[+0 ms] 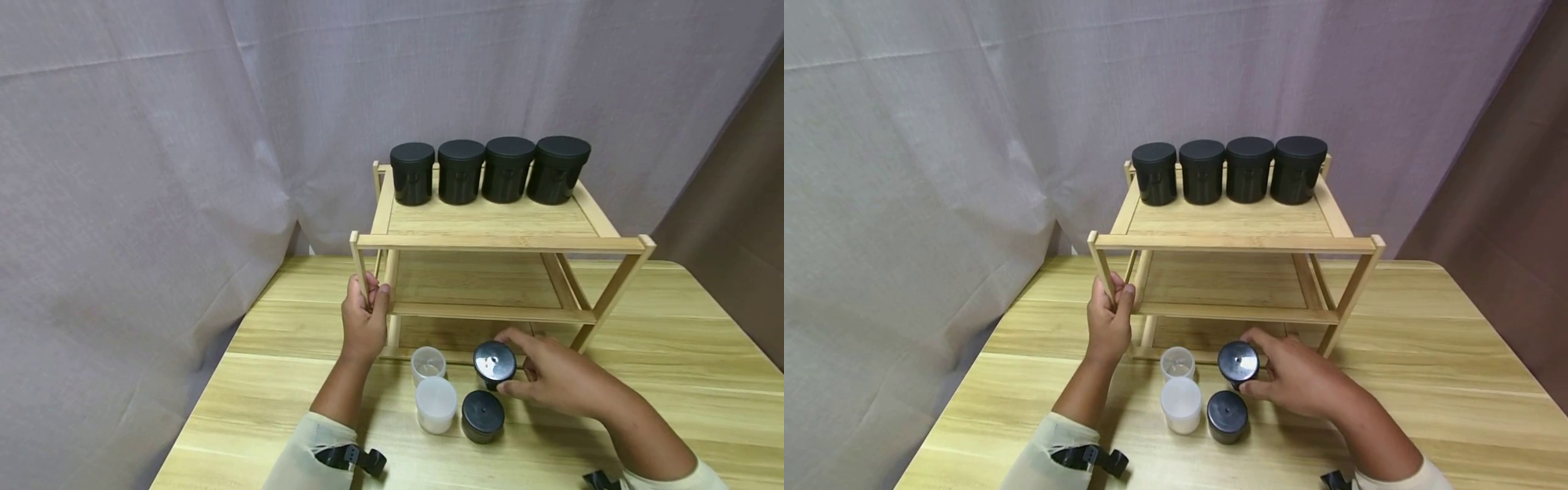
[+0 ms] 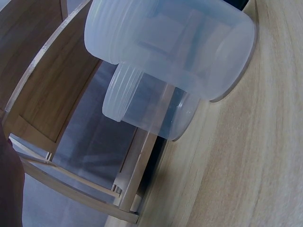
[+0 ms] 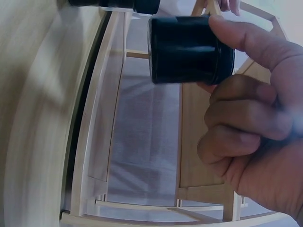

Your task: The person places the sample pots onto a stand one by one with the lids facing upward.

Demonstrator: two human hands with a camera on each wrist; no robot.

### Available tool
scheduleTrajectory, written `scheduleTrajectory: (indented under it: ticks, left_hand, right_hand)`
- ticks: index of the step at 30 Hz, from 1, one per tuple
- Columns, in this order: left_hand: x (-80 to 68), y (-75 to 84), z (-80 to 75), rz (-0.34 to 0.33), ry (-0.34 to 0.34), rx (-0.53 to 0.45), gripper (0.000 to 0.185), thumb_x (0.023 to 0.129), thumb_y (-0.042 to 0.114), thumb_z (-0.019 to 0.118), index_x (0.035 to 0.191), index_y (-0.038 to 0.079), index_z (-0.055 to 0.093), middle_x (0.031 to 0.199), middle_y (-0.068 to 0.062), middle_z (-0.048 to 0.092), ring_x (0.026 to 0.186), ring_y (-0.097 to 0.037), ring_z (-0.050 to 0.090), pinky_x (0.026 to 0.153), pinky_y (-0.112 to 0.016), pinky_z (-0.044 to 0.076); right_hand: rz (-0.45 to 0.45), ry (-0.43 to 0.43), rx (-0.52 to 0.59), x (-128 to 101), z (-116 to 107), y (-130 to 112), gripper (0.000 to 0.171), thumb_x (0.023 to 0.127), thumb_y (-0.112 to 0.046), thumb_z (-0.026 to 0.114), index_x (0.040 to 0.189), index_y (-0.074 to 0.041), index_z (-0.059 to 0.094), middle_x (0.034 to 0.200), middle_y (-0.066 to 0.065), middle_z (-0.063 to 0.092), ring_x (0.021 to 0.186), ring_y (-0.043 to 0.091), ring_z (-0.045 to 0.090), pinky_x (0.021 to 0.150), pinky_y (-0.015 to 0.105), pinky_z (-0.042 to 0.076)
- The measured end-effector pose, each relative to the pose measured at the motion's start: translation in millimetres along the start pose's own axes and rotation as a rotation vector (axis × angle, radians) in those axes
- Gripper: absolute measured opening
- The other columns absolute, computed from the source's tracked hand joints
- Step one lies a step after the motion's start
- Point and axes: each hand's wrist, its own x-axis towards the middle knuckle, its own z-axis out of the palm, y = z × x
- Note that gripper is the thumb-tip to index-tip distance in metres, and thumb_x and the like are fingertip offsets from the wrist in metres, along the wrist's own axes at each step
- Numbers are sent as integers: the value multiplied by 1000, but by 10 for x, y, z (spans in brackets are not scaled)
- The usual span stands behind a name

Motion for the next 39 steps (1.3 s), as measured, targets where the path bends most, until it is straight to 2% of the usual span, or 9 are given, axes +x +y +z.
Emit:
scheduleTrajectory:
  ticks: [8,14,21,26,39]
  left_hand:
    - [0,-6,-8,-7,3,14,14,108,1,60,108,-8,49,69,9,35,60,-1,35,54,-18,29]
    - [4,4,-9,-6,0,-2,13,108,1,59,108,-8,49,69,9,35,60,-1,35,54,-18,30]
    - [0,1,0,-5,-6,-22,13,108,-1,59,107,-8,48,69,8,36,60,-1,37,52,-19,31]
    - [-3,-6,-1,-3,3,-8,14,108,0,60,107,-7,49,70,8,37,61,-1,37,53,-19,30]
    - [2,-20,-3,-5,10,12,14,107,1,61,109,-8,50,71,7,38,62,-1,38,54,-18,32]
  right_hand:
    - [30,51,-39,-10,-14,-25,65,89,-30,91,142,-9,59,66,-12,55,55,1,47,50,25,40]
    - [-16,90,-44,-32,-51,-51,63,86,-27,94,138,-13,61,63,-14,49,54,-1,43,51,24,39]
    - [-31,124,-69,-78,-87,-104,60,85,-27,94,135,-17,62,67,-14,52,56,-1,43,51,24,39]
    - [-48,160,-102,-115,-106,-156,60,85,-28,95,134,-19,63,65,-16,48,56,-2,40,51,23,37]
    - [-6,188,-121,-178,-166,-280,65,89,-36,93,141,-15,61,65,-15,46,55,-2,38,52,23,35]
